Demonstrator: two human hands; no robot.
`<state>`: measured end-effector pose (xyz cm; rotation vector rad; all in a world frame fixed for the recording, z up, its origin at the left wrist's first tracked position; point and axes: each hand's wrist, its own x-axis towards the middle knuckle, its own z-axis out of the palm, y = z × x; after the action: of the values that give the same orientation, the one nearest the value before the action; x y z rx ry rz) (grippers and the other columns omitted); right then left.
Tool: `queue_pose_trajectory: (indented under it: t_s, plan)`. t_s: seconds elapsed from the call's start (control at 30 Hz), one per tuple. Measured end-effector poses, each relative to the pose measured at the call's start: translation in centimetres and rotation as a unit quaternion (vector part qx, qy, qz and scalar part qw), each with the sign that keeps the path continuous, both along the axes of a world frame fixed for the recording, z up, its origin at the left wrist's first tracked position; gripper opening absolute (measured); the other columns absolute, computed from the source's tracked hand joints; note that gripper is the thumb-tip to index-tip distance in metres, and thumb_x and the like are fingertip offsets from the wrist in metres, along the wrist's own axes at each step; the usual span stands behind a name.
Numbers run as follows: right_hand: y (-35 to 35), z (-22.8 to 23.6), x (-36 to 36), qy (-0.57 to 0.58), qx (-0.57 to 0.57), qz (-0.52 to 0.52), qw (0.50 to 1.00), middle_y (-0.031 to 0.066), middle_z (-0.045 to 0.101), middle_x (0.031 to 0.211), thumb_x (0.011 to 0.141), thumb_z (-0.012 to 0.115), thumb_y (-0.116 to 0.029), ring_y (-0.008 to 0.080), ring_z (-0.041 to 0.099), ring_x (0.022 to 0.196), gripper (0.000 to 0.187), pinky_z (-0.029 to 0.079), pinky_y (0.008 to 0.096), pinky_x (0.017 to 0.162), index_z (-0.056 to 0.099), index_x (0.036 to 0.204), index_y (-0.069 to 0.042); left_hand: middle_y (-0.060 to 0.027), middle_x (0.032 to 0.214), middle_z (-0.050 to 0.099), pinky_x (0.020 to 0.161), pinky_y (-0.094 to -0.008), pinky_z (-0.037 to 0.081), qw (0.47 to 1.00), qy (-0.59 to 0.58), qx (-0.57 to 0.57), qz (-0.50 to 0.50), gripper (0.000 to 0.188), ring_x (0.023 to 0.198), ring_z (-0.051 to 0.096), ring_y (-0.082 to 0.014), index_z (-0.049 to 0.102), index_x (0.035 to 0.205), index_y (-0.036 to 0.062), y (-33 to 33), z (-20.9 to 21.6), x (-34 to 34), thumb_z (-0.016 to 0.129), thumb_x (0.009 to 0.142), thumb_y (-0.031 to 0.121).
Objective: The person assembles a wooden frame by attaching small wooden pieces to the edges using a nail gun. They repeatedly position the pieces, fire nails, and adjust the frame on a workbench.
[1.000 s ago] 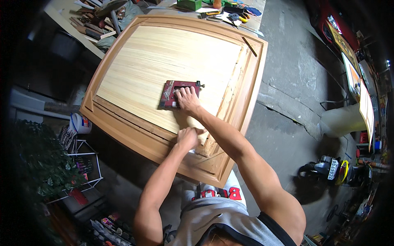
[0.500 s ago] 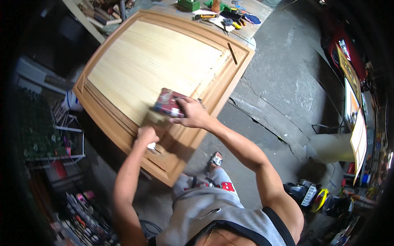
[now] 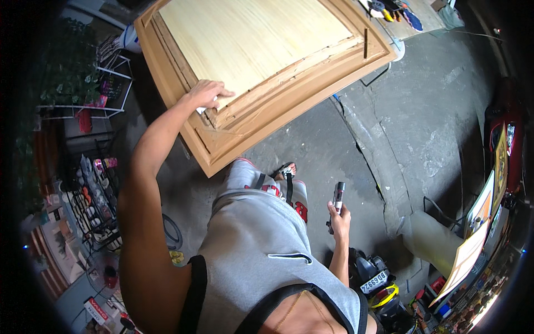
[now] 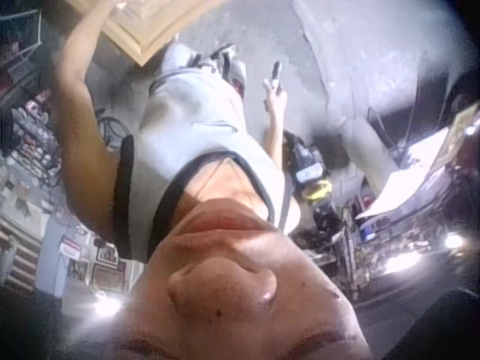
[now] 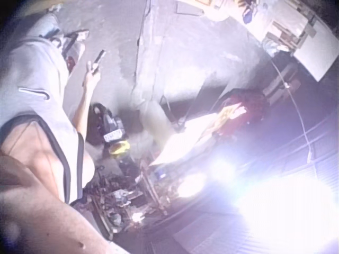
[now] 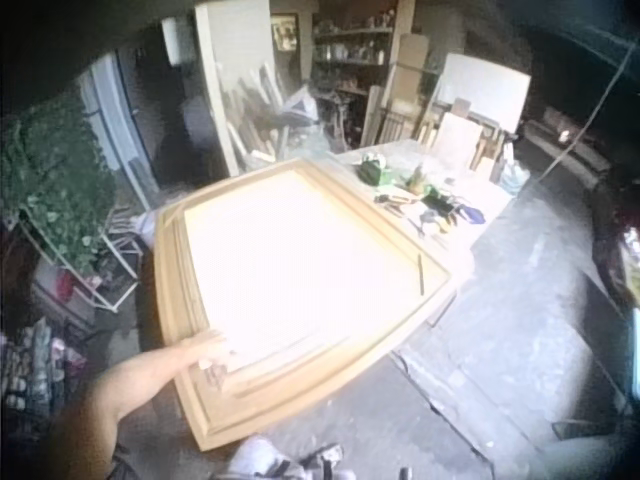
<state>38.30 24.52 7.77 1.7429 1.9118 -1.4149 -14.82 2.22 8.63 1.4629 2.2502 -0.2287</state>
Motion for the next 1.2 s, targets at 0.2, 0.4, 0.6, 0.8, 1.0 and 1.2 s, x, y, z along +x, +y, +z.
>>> queue_pose_trajectory:
  t_s: [0.2, 0.4, 0.6, 0.8, 1.0, 1.2]
  plan:
    - [-3.9, 0.7, -1.1, 0.033, -0.008, -0.085, 0.996, -0.0003, 0.052, 0.065, 0.086, 0.073, -0.041, 0.0099, 0.048, 0.059, 0.043, 0.041, 0.03, 0.053, 0.058, 0.081, -0.001, -0.0039, 0.1, 0.063, 0.078, -0.0394, 0.051, 0.996, -0.051, 0.042, -0.055, 0.071, 0.091, 0.064, -0.0258, 0.061, 0.131, 0.0306, -0.1, 0.4, -0.9, 0.082, 0.063, 0.025]
    - [-11.1, 3.6, -8.0, 0.093, 0.002, -0.099, 0.991, -0.0009, 0.054, 0.069, 0.088, 0.072, -0.036, 0.0092, 0.046, 0.062, 0.036, 0.038, 0.0279, 0.055, 0.06, 0.088, -0.002, -0.0038, 0.093, 0.061, 0.076, -0.0397, 0.05, 0.989, -0.101, 0.054, -0.097, 0.07, 0.087, 0.063, -0.0249, 0.062, 0.129, 0.0349, -0.1, -1.1, -3.4, 0.083, 0.063, 0.029]
    - [-21.6, 7.4, -15.4, 0.226, -0.103, -0.269, 0.931, 0.0055, 0.065, 0.087, 0.09, 0.07, -0.026, 0.0114, 0.059, 0.07, 0.032, 0.046, 0.025, 0.058, 0.062, 0.106, 0.001, -0.0078, 0.09, 0.058, 0.08, -0.0326, 0.047, 0.938, -0.269, 0.211, 0.06, 0.052, 0.085, 0.056, -0.0217, 0.065, 0.127, 0.0153, -3.0, -3.7, -4.4, 0.072, 0.076, 0.021]
    - [-27.8, 7.9, -17.4, 0.199, -0.151, -0.288, 0.925, 0.0027, 0.064, 0.088, 0.088, 0.072, -0.029, 0.0101, 0.056, 0.078, 0.037, 0.046, 0.0278, 0.072, 0.062, 0.108, 0.001, -0.0141, 0.1, 0.057, 0.082, -0.0328, 0.048, 0.838, -0.289, 0.343, 0.31, 0.033, 0.091, 0.058, -0.0251, 0.069, 0.106, 0.0039, -6.2, -5.5, -0.6, 0.05, 0.085, 0.02]
    - [-28.8, 6.8, -16.4, 0.178, -0.121, -0.274, 0.937, 0.0019, 0.061, 0.079, 0.089, 0.071, -0.03, 0.009, 0.055, 0.069, 0.035, 0.045, 0.026, 0.063, 0.062, 0.105, 0.0, -0.0154, 0.103, 0.064, 0.081, -0.0354, 0.051, 0.837, -0.301, 0.336, 0.31, 0.028, 0.094, 0.064, -0.0233, 0.065, 0.108, 0.0026, -7.2, -5.5, 0.8, 0.063, 0.081, 0.006]
    - [-27.9, 5.7, -14.3, 0.162, -0.083, -0.249, 0.951, 0.0001, 0.059, 0.074, 0.088, 0.073, -0.031, 0.007, 0.052, 0.063, 0.033, 0.041, 0.0236, 0.056, 0.061, 0.1, -0.003, -0.0099, 0.092, 0.068, 0.066, -0.0294, 0.054, 0.908, -0.119, 0.391, 0.093, 0.02, 0.08, 0.066, -0.0172, 0.07, 0.1, 0.0012, -8.1, -6.1, -0.7, 0.074, 0.08, 0.004]
